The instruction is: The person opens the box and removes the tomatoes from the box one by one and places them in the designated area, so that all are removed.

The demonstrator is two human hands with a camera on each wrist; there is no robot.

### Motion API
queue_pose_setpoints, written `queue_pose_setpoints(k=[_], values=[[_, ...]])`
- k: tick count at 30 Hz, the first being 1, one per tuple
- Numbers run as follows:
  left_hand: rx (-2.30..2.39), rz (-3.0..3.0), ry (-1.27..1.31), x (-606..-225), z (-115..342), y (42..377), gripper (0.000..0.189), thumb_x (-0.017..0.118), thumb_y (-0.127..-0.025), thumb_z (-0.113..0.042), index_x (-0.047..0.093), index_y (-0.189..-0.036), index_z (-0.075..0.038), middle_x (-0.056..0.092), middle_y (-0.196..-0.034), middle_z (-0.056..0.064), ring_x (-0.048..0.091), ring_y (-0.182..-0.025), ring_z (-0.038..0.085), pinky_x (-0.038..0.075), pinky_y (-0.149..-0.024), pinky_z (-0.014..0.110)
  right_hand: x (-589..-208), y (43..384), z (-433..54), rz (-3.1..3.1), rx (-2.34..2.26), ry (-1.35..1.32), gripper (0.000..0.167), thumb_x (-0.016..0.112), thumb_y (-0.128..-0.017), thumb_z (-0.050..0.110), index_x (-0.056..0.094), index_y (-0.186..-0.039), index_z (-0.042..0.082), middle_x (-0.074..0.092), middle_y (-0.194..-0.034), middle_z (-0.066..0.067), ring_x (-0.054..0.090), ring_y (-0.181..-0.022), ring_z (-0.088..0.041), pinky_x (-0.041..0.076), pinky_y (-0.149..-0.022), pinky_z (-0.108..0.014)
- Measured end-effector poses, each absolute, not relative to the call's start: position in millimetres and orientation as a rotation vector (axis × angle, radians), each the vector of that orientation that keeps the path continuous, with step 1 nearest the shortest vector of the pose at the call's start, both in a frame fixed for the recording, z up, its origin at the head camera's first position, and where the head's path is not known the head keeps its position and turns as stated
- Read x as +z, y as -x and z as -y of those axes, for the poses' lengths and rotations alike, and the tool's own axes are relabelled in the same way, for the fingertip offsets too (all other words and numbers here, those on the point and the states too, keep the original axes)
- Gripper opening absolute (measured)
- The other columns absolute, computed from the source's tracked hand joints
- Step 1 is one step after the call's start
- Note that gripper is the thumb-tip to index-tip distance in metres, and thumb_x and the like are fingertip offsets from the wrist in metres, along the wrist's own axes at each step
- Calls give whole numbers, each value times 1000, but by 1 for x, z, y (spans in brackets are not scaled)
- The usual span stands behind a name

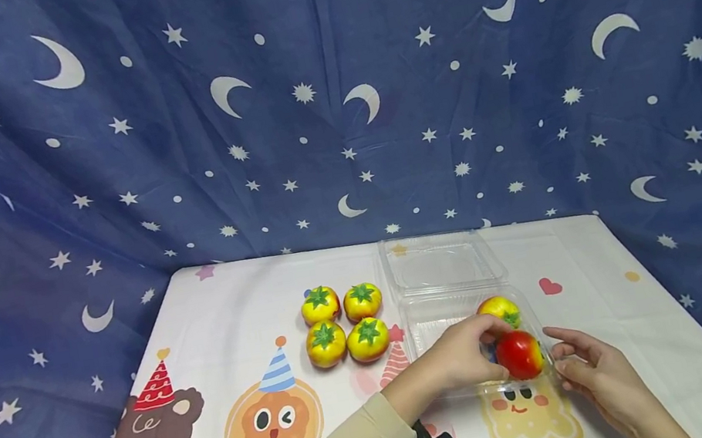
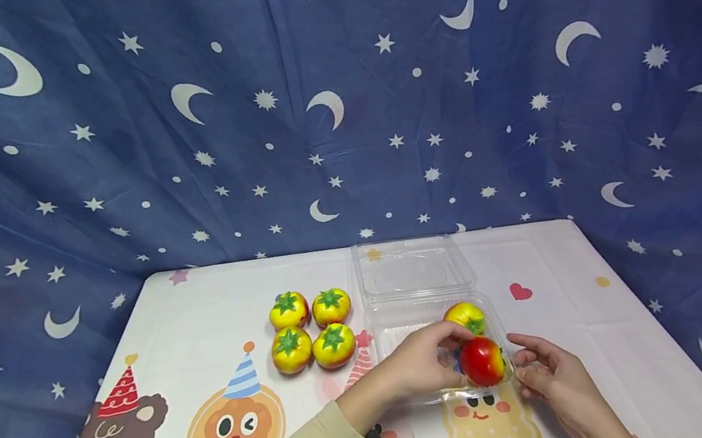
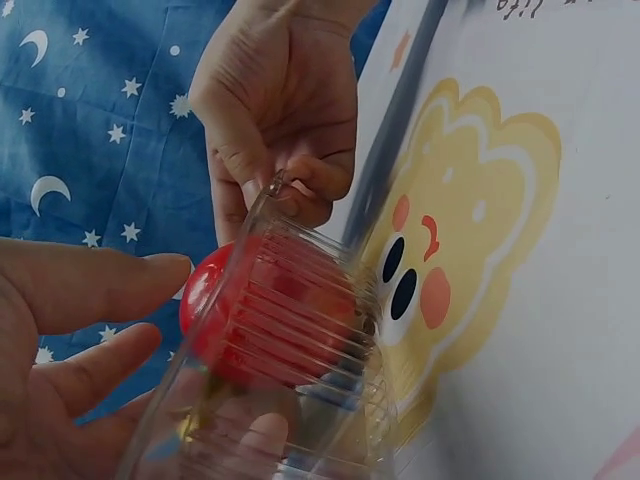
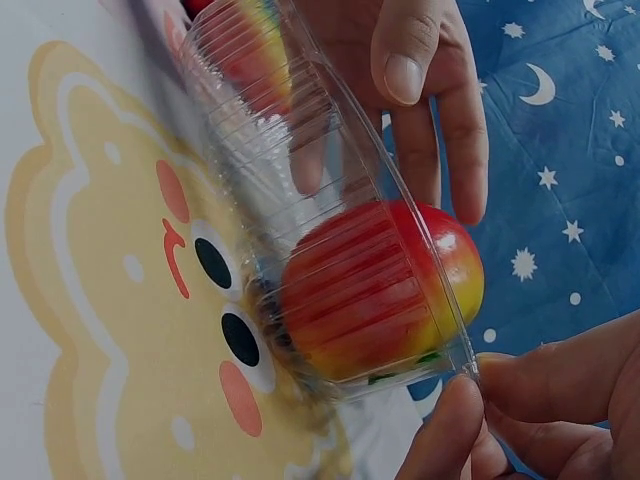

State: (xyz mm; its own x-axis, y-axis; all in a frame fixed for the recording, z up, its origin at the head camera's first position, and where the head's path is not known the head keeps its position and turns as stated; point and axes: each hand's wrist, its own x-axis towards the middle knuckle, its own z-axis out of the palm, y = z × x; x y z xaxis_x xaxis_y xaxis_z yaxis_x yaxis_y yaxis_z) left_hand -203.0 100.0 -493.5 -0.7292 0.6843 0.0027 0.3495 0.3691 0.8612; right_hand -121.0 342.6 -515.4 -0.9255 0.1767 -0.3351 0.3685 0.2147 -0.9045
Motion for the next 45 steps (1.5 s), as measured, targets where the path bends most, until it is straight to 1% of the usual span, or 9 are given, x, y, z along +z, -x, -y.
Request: queue_pose_setpoints(k=[8, 14, 19, 23, 28, 30, 33, 40, 45], values=[[1232, -2299, -943, -494, -103, 201, 64, 90, -78, -9, 70, -137, -25, 75, -126, -13, 68, -109, 1, 52, -101, 17, -516, 120, -342, -2307, -1805, -533, 69, 63, -100, -3, 36, -163, 3, 59, -106, 1, 62, -83, -15, 64, -77, -23], [1203, -2338, -915, -494, -103, 198, 68, 91, -78, -11, 68, -140, -27, 73, -129, -13, 68, -113, 3, 53, -103, 18, -516, 120, -342, -2311, -1814, -517, 68, 62, -101, -4, 36, -163, 2, 60, -107, -2, 62, -82, -15, 64, -76, -23], [1206, -2356, -907, -494, -103, 199, 70, 90, -78, -9, 67, -143, -25, 73, -133, -12, 68, -117, 3, 52, -106, 18, -514, 120, -340, -2315, -1796, -533, 68, 61, -100, -5, 36, -163, 3, 60, -108, -4, 62, -84, -15, 64, -77, -23], [1204, -2373, -923, -497, -103, 201, 69, 90, -79, -11, 67, -143, -24, 72, -133, -10, 67, -117, 4, 51, -105, 16, -514, 120, -339, -2325, -1785, -529, 68, 63, -100, -3, 37, -163, 4, 59, -109, -3, 63, -85, -15, 64, -78, -23], [1124, -2423, -964, -499, -103, 202, 69, 90, -80, -18, 68, -144, -30, 65, -128, -9, 62, -109, 0, 50, -95, 12, -514, 120, -339, -2330, -1793, -510, 68, 63, -100, -2, 38, -162, 3, 58, -110, -5, 63, -85, -15, 64, -78, -23], [1096, -2432, -962, -499, -103, 202, 68, 91, -80, -20, 69, -143, -33, 62, -125, -9, 59, -107, -1, 50, -93, 11, -514, 120, -340, -2328, -1794, -503, 68, 63, -101, -2, 37, -163, 3, 59, -110, -5, 62, -85, -15, 63, -77, -22], [1092, -2421, -932, -500, -103, 201, 64, 91, -81, -21, 70, -140, -35, 59, -124, -9, 58, -108, -2, 51, -94, 12, -516, 120, -340, -2318, -1809, -506, 67, 62, -101, -3, 37, -163, 3, 59, -109, -5, 63, -84, -15, 63, -77, -22], [1171, -2397, -883, -497, -103, 201, 51, 91, -81, -20, 69, -126, -28, 61, -125, -9, 60, -110, 0, 52, -102, 15, -517, 121, -342, -2320, -1803, -498, 67, 60, -102, -4, 35, -164, 2, 60, -107, -1, 62, -82, -15, 63, -75, -22], [1236, -2370, -844, -498, -105, 201, 40, 90, -86, -26, 67, -119, -25, 66, -122, -11, 62, -109, -1, 53, -103, 16, -517, 121, -343, -2315, -1825, -491, 68, 62, -101, -4, 36, -164, 2, 60, -107, -1, 62, -82, -13, 63, -74, -23]])
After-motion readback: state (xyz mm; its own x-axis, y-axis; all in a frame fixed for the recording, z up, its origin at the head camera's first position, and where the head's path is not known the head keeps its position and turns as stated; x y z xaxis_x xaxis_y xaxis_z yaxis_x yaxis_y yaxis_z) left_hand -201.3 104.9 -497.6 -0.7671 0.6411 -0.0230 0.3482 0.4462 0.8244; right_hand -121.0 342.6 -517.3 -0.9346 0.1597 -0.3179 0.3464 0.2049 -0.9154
